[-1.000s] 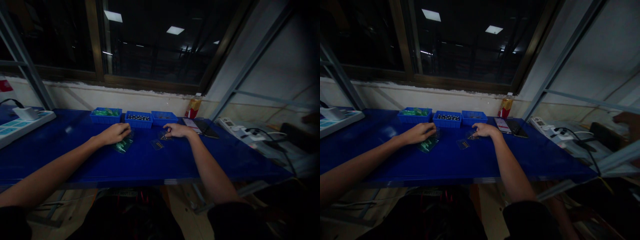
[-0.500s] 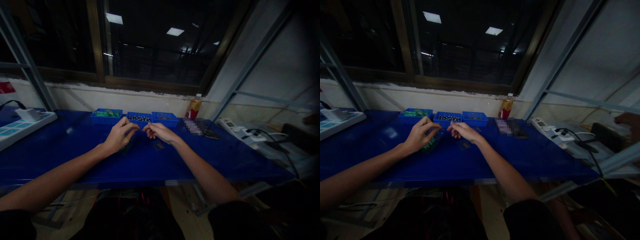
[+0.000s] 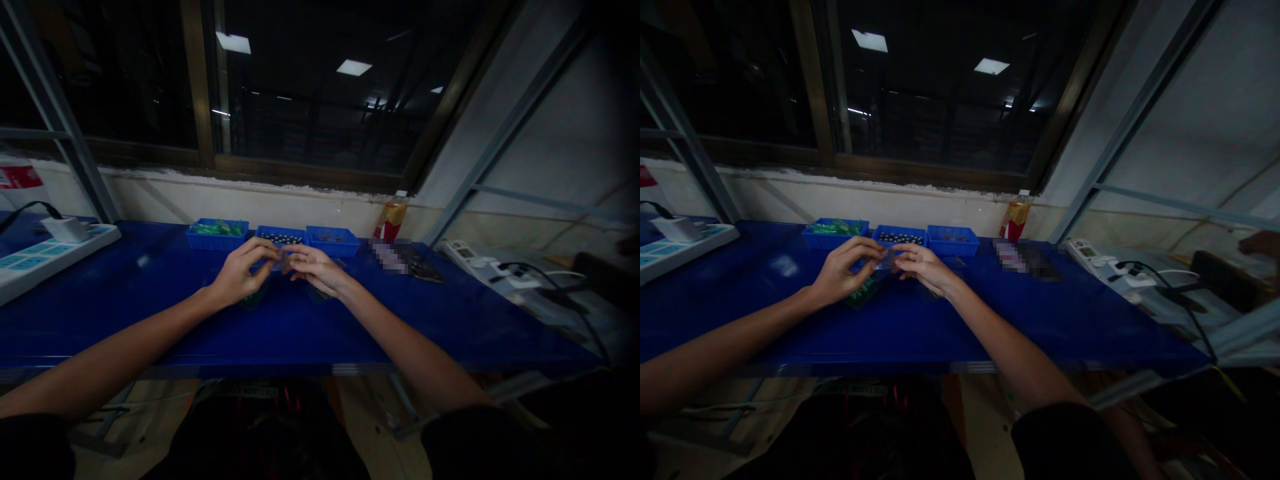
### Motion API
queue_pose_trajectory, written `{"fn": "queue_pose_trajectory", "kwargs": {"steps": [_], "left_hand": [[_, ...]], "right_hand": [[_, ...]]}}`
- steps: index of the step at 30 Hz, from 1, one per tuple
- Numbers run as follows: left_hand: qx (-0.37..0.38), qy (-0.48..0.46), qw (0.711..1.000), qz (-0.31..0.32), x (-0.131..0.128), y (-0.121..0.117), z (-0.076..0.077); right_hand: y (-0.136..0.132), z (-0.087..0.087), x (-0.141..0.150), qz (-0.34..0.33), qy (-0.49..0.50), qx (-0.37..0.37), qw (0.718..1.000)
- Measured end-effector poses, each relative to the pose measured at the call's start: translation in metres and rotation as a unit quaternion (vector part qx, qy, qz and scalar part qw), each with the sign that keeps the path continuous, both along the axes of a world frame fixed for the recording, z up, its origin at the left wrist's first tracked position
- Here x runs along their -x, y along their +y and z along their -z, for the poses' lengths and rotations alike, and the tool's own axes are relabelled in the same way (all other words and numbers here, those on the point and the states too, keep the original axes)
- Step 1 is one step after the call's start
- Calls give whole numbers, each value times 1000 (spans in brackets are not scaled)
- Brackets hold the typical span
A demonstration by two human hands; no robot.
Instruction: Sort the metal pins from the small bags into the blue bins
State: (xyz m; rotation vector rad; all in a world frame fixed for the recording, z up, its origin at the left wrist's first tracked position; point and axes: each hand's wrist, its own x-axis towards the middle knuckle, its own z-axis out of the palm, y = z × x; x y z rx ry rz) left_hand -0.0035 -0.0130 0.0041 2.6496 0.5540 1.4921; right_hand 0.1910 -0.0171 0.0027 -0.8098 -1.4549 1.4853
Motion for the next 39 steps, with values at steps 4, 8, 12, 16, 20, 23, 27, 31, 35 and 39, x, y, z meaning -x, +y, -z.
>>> {"fn": "queue_pose_trajectory", "kwargs": {"steps": [4,8,12,16,20,23,27,31,35,39], "left_hand": [[4,20,1000,14,0,-1,0],[13,39,999,-20,0,6,5],[36,46,998,-38,0,11,9],[121,44,990,-56,0,10,6],[257,51,964,-47,-2,12,7],[353,23,935,-14,-4,17,12],[409,2,912,25,-7,21,16],[386,-35,921,48,-6,22,18],[311,-38,950,7,-4,21,17],[221,-6,975,-33,-2,15,13]], "right_hand": [[-2,4,7,14,-2,-19,1000],[0,4,8,78,-41,-53,995],[6,6,4,149,-92,-98,980],[9,7,2,200,-147,-194,949],[3,6,4,224,-235,-310,894],[-5,4,7,215,-293,-378,851],[-10,3,10,185,-314,-418,832],[-10,3,10,175,-322,-423,829],[-8,3,7,195,-340,-418,820],[-6,3,5,196,-356,-418,812]]}}
